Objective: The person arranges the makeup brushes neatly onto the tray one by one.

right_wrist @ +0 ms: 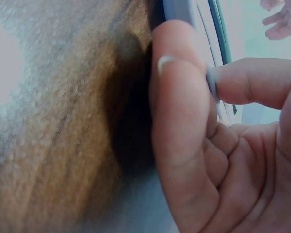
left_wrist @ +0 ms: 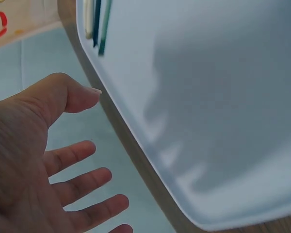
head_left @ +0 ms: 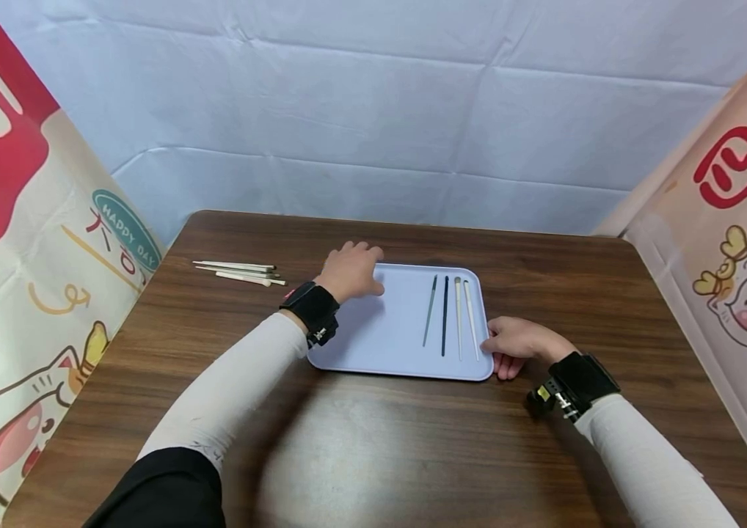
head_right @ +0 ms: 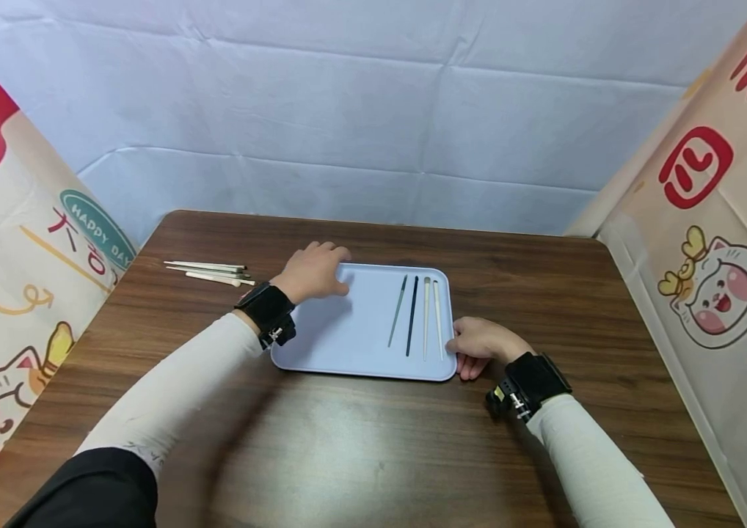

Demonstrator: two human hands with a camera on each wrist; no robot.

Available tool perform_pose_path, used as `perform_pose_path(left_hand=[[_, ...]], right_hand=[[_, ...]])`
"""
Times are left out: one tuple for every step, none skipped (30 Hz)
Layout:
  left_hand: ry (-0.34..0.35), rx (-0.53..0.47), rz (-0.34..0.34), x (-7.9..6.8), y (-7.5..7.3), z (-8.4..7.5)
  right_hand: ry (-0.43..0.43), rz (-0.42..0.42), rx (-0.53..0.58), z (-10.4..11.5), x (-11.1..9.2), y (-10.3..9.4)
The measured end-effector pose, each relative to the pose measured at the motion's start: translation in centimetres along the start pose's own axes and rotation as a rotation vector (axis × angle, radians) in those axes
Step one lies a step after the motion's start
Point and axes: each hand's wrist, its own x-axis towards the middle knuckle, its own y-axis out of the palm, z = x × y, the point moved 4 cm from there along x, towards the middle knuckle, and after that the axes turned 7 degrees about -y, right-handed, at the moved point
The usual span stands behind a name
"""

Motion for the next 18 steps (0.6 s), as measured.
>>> perform_pose_path(left_hand=[[-0.010, -0.004, 0.001, 0.0, -0.1, 0.5], [-0.020, -0.009, 0.002, -0.1, -0.2, 1.0], [-0.029, -0.012, 0.003, -0.2, -0.4, 1.5], [-0.039, -0.019, 0.004, -0.3, -0.5, 2.0], [-0.047, -0.026, 0.004, -0.4, -0.7, 2.5], [-0.054, -0.033, 0.005, -0.5, -0.8, 3.0], [-0.060, -0.043, 0.005, -0.6, -1.0, 3.5], [-0.066, -0.048, 0.002, -0.7, -1.0, 4.0], [-0.072, -0.054, 0.001, -0.8, -1.1, 4.5], [-0.077, -0.059, -0.001, -0.9, -1.1, 5.0], [-0.084, -0.060, -0.003, -1.0, -1.1, 5.5], [-0.090, -0.064, -0.005, -1.1, -1.1, 6.0], [-0.095, -0.064, -0.006, -1.2, -1.1, 6.5], [-0.100, -0.064, -0.008, -1.3, -1.0, 7.0], [-0.104, -0.064, -0.010, -1.4, -1.0, 7.4], [-0.109, -0.063, -0.012, -1.6, -1.1, 7.9], [-0.113, -0.062, -0.014, -1.7, -1.1, 8.3], [-0.115, -0.060, -0.015, -1.9, -1.1, 8.8]], right_hand=[[0.000, 0.000, 0.001, 0.0, 0.0, 0.0], [-0.001, 0.000, 0.003, -0.1, 0.0, 0.0], [-0.001, 0.001, 0.005, -0.1, 0.0, -0.1], [-0.002, 0.003, 0.005, -0.1, 0.1, -0.1], [-0.004, 0.005, 0.005, -0.1, 0.1, 0.0], [-0.005, 0.006, 0.004, -0.1, 0.1, 0.0], [-0.005, 0.007, 0.004, -0.2, 0.1, 0.0], [-0.006, 0.007, 0.004, -0.2, 0.1, 0.0], [-0.005, 0.007, 0.003, -0.2, 0.1, 0.0], [-0.007, 0.007, 0.002, -0.2, 0.1, 0.0], [-0.006, 0.006, 0.001, -0.2, 0.1, 0.0], [-0.007, 0.005, 0.000, -0.2, 0.1, 0.0], [-0.007, 0.004, 0.000, -0.2, 0.1, 0.0], [-0.007, 0.003, 0.000, -0.1, 0.1, 0.0], [-0.007, 0.002, 0.000, -0.1, 0.0, 0.0], [-0.008, 0.001, -0.002, -0.1, 0.0, -0.1], [-0.008, 0.001, -0.003, 0.0, 0.0, -0.1], [-0.009, 0.001, -0.003, 0.0, 0.0, -0.1]])
